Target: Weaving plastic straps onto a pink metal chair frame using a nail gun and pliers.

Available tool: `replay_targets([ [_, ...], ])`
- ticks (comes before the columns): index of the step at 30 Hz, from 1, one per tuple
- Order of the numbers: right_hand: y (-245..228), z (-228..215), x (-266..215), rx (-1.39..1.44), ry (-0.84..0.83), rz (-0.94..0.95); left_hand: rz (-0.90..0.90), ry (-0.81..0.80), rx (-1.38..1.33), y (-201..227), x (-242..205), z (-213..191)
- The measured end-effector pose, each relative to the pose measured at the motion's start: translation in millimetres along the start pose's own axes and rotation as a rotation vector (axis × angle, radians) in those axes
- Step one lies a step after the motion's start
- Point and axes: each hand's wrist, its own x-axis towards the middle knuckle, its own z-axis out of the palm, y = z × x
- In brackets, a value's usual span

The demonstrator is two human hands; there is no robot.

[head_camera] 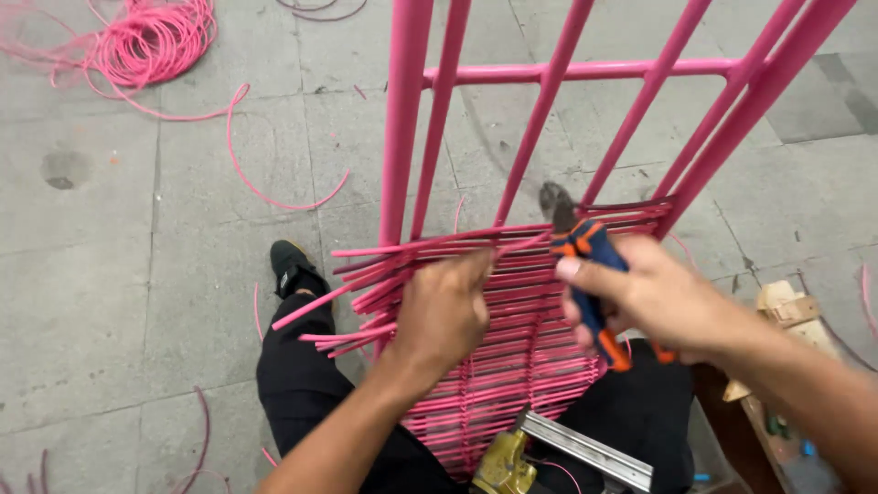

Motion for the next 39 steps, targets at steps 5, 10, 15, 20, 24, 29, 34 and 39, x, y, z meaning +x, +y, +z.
replay_targets([
  [5, 76, 20, 10, 0.044, -0.292, -0.490, 0.006, 0.019, -0.073, 7, -3, -16],
  [10, 138, 98, 23, -0.721, -0.245, -0.533, 0.054, -0.101, -0.011, 2, 14, -27],
  [15, 201, 172, 61, -0.851, -0.314, -0.602, 0.064, -0.316, -0.002, 18, 35, -50],
  [20, 286, 248, 117, -1.142, -0.089, -0.538, 0.108, -0.484, -0.029, 20, 38, -52],
  [24, 277, 239, 101, -1.227, -0.054, -0.640, 0.083, -0.536, -0.043, 35, 33, -52],
  [29, 193, 153, 76, -0.736, -0.011, -0.605, -0.024, -0.400, 0.036, 49, 27, -59],
  [34, 71, 49, 34, -0.354, 0.916, -1.334, -0.011, -0.292, 0.162, 50, 24, -57],
  [39, 56, 33, 65, -0.358, 0.799, -1.325, -0.038, -0.259, 0.237, 55, 20, -53],
])
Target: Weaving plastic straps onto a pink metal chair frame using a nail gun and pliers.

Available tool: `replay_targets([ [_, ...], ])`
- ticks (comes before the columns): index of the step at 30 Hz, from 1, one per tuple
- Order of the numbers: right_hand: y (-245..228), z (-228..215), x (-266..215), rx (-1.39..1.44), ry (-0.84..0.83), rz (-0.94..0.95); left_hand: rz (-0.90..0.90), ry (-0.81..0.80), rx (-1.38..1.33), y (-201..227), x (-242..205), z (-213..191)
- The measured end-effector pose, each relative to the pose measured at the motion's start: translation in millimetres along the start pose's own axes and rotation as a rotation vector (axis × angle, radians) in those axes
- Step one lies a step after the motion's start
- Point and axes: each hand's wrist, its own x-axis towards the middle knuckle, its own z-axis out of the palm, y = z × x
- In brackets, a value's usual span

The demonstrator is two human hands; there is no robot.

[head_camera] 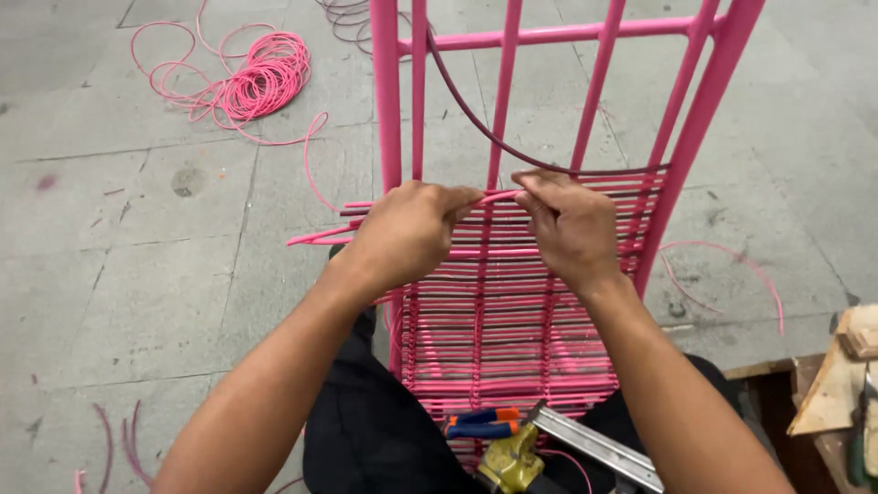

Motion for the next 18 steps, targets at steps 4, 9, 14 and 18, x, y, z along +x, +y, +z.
replay_targets([
  [4, -7, 0, 13, 0.086, -0.103, 0.214, 0.024, 0.051, 0.073, -1, -1, 4],
  [9, -10, -9, 16, -0.028, -0.154, 0.235, -0.009, -0.005, 0.108, 10, -1, -6],
  [14, -28, -9, -7, 0.155, -0.027, 0.183, 0.112, 0.100, 0.049, 9, -24, -33],
  [18, -75, -9, -38, 0.607, -0.121, 0.379, 0.244, 0.355, -0.162, 36, -59, -28],
])
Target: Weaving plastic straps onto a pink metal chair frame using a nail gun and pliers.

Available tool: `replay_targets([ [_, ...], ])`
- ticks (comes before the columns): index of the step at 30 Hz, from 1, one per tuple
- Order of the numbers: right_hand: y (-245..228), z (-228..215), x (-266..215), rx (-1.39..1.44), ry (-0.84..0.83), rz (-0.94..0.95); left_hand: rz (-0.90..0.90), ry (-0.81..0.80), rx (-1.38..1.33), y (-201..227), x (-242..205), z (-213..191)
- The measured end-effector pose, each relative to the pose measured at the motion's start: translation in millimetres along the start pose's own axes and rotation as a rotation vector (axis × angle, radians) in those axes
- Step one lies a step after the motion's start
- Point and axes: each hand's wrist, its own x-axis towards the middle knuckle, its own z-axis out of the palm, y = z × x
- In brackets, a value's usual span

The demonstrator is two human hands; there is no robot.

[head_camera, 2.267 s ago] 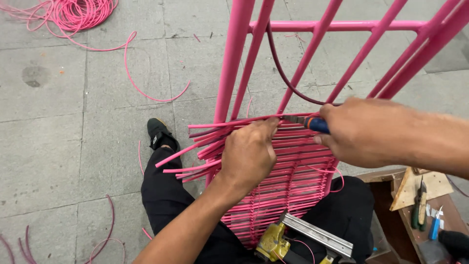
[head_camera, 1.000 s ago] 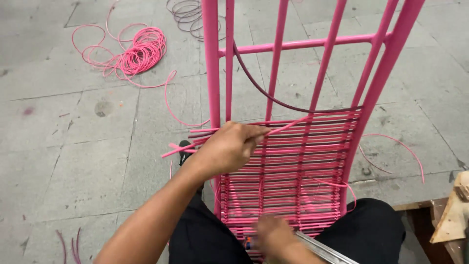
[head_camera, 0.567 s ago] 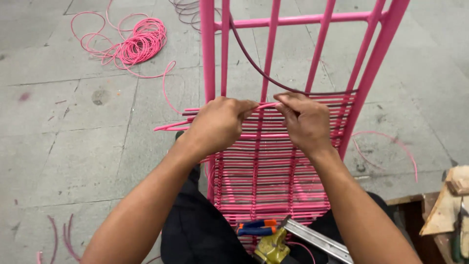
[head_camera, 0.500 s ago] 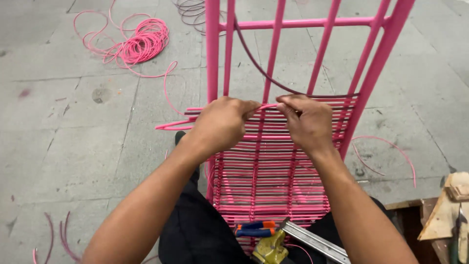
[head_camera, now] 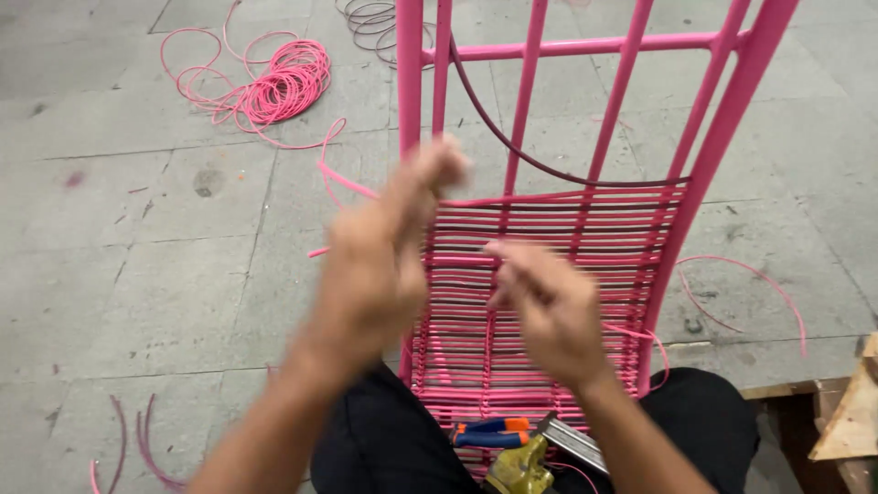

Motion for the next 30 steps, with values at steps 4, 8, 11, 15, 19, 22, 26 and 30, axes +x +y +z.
replay_targets([
  [4, 12, 18, -26, 0.484, -0.117, 0.195, -0.222, -0.014, -0.575, 15, -21, 31],
  [8, 41, 19, -32, 0.850, -0.032, 0.224, -0.378, -0.010, -0.711, -4, -28, 60],
  [11, 50, 11, -28, 0.763, 0.027, 0.236, -0.344, -0.007, -0.653, -11, -21, 63],
  [15, 71, -12, -14, 0.764, 0.129, 0.326, -0.071, 0.045, -0.276, -26, -6, 55],
  [19, 79, -16, 10, 0.481, 0.095, 0.410, -0.029, 0.041, 0.085, -48, 17, 45],
  [22, 68, -4, 32, 0.329, 0.023, 0.500, -0.053, -0.097, 0.239, -55, 31, 46],
  [26, 61, 14, 44, 0.312, 0.135, 0.399, -0.067, -0.234, 0.357, -56, 45, 45],
  [30, 76, 32, 45, 0.746, 0.313, 0.379, -0.008, -0.371, 0.488, -65, 53, 48],
])
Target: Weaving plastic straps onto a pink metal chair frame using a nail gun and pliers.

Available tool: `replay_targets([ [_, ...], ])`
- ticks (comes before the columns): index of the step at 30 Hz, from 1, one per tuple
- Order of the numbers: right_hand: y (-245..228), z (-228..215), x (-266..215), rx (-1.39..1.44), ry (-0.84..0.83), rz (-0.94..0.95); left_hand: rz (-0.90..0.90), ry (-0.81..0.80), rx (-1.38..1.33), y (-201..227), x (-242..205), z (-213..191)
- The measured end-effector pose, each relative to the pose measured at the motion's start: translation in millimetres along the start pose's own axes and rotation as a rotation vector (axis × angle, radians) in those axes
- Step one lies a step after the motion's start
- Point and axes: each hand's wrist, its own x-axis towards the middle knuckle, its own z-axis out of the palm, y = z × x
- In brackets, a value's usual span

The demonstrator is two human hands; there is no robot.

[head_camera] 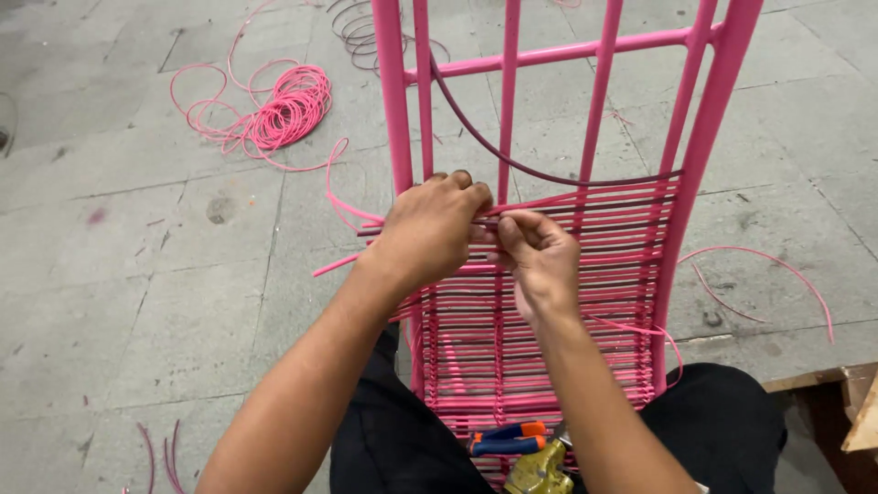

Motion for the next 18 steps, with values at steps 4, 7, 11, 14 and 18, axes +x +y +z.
replay_targets([
  [4, 7, 5, 0, 0.058, 0.112, -0.060, -0.076, -0.177, 0.115, 4, 6, -9],
  [7, -5, 8, 2, 0.055, 0.124, 0.006, -0.074, -0.181, -0.005, -1, 8, -7],
  [11, -5, -5, 7, -0.041, 0.000, 0.038, -0.060, -0.146, -0.117, 7, 8, -23],
  [14, -13, 3, 4, -0.036, 0.023, 0.126, -0.112, -0.171, -0.094, 10, 8, -23],
  [18, -12, 12, 1, -0.006, 0.070, 0.027, -0.111, -0.132, -0.029, 8, 6, -13],
])
